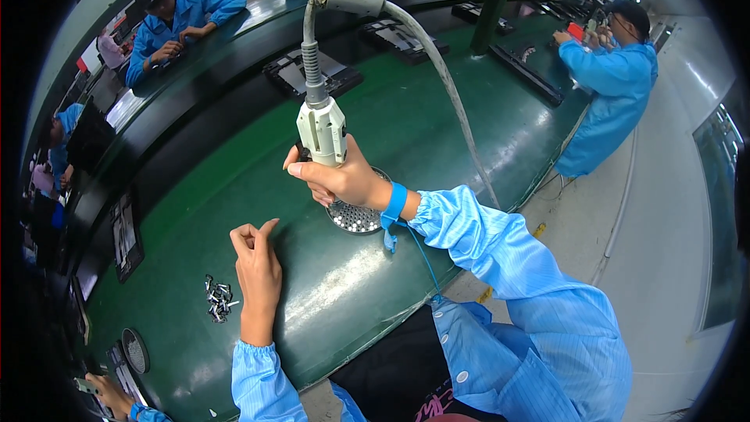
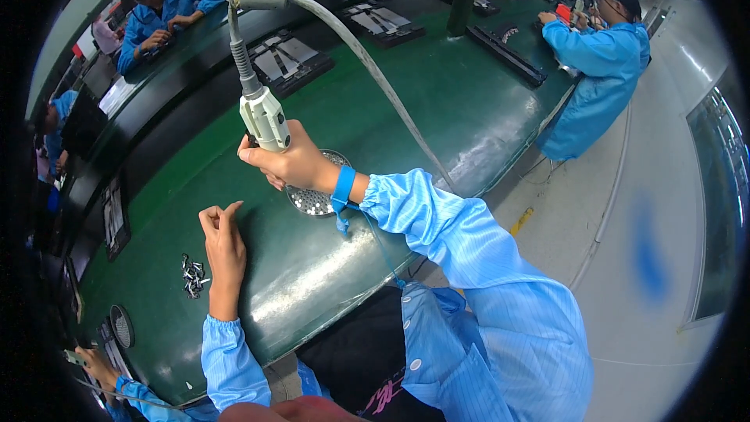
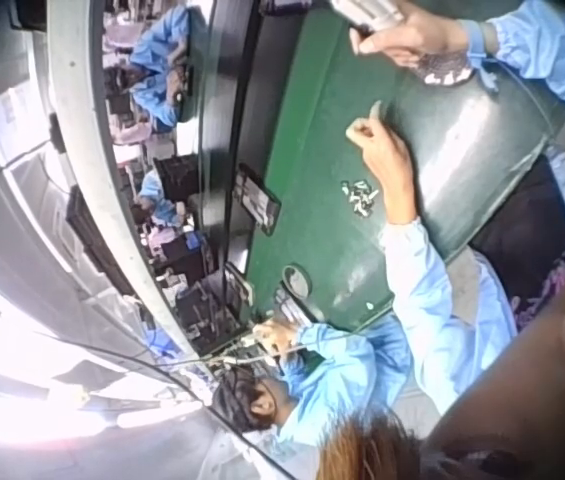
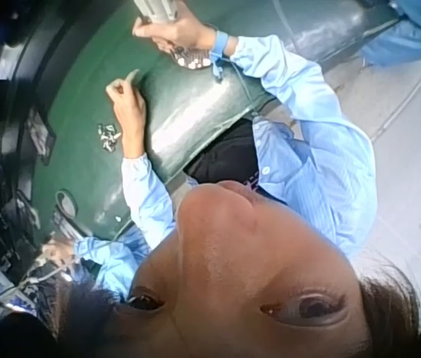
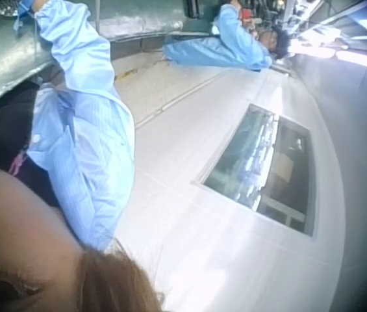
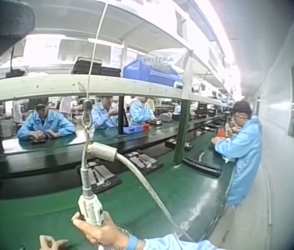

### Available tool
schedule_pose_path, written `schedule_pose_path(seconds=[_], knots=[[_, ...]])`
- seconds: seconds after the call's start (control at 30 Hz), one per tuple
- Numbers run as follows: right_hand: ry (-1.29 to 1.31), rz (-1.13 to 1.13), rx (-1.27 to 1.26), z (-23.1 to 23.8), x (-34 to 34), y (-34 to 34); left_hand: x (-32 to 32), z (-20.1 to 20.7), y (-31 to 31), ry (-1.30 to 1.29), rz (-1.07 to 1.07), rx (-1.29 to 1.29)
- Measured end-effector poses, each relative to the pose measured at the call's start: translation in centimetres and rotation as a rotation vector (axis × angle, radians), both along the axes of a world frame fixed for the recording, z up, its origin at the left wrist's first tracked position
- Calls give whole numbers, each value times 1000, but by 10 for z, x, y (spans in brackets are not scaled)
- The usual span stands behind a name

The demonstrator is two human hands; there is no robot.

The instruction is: The person takes tablet assemblies from a conveyor line, places metal brackets onto each tablet, fastens them with screws using an electric screwdriver, and returns the assembled tablets to the conveyor line.

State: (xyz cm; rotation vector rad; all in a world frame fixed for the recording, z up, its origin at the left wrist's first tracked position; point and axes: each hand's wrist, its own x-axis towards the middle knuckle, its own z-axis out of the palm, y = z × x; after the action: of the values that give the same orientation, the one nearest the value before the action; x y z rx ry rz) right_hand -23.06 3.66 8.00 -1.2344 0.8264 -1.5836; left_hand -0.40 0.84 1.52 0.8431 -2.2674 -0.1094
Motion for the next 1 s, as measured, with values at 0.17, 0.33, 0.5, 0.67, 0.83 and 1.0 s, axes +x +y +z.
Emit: schedule_pose_path(seconds=[0.17, 0.33, 0.5, 0.67, 0.83, 1.0], knots=[[0, -3, 1, 1, 0, 1, 1, 0, 1, 50, -20, 100], [-4, -10, -15, -1, -1, 0, 1, -1, 1, 31, -12, 93], [-12, -1, -15, -2, -1, 0, 3, -5, -3, 23, -22, 6], [-17, 5, -5, -1, -1, 0, 2, -3, -1, 6, -12, -8], [1, 2, 3, 0, 1, 0, 4, -2, -2, 1, -3, -9], [-7, 5, 12, 0, 0, 0, -1, 3, 3, 50, 14, 87]])
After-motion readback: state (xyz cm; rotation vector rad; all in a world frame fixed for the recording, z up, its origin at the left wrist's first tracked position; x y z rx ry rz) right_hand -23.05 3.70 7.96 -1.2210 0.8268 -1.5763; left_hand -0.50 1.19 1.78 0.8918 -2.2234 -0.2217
